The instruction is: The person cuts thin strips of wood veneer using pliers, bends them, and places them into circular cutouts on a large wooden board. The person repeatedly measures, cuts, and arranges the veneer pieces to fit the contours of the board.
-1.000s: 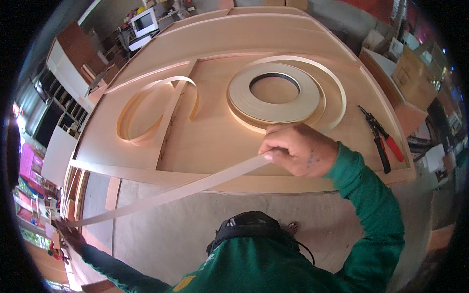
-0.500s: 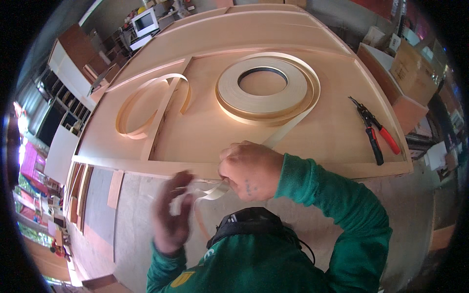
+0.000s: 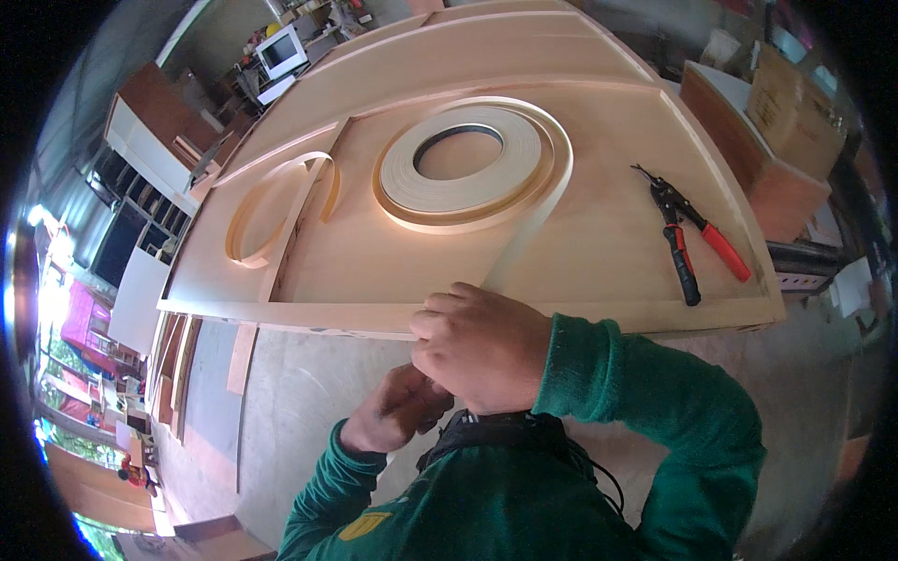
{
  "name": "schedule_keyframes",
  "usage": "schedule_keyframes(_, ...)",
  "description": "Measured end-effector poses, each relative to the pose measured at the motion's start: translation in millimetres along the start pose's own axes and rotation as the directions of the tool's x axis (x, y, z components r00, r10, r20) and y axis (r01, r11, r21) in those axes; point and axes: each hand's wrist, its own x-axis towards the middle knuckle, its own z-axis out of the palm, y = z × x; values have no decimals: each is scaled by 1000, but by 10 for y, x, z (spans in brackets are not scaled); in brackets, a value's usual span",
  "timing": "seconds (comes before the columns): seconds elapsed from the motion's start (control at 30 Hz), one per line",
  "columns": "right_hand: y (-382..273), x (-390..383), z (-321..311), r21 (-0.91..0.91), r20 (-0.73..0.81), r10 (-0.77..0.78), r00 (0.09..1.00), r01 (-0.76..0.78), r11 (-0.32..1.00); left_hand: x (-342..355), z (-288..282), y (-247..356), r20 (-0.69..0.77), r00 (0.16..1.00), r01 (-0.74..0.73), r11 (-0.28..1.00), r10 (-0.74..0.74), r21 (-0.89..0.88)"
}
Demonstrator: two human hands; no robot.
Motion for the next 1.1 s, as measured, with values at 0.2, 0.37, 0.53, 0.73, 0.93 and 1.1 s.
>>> schedule_keyframes(0.2, 146, -313, -49, 71, -5, 8, 1000, -8, 997, 98, 492, 1, -196, 975, -100, 995, 104, 29)
schedule_keyframes(0.37, 335, -587, -162, 8, -224, -7, 974, 9, 1000, 111, 675, -40, -262, 962, -81, 997, 74, -15)
schedule_keyframes(0.53, 397, -795, -76, 81, -205, 46, 978, -30, 996, 159, 866, -97, -339, 932, -64, 978, 130, 199)
schedule_keyframes(0.73, 414, -843, -105, 196, -147, 87, 985, -57, 979, 190, 997, -151, -333, 872, -180, 868, 358, 462)
schedule_keyframes(0.93, 272, -743, -131, 90, -135, 35, 990, -23, 996, 93, 944, -164, -318, 912, -128, 916, 260, 381)
schedule_keyframes(1.1, 223, -672, -54, 61, -140, 24, 990, -16, 998, 57, 922, -245, -332, 916, -120, 943, 226, 310)
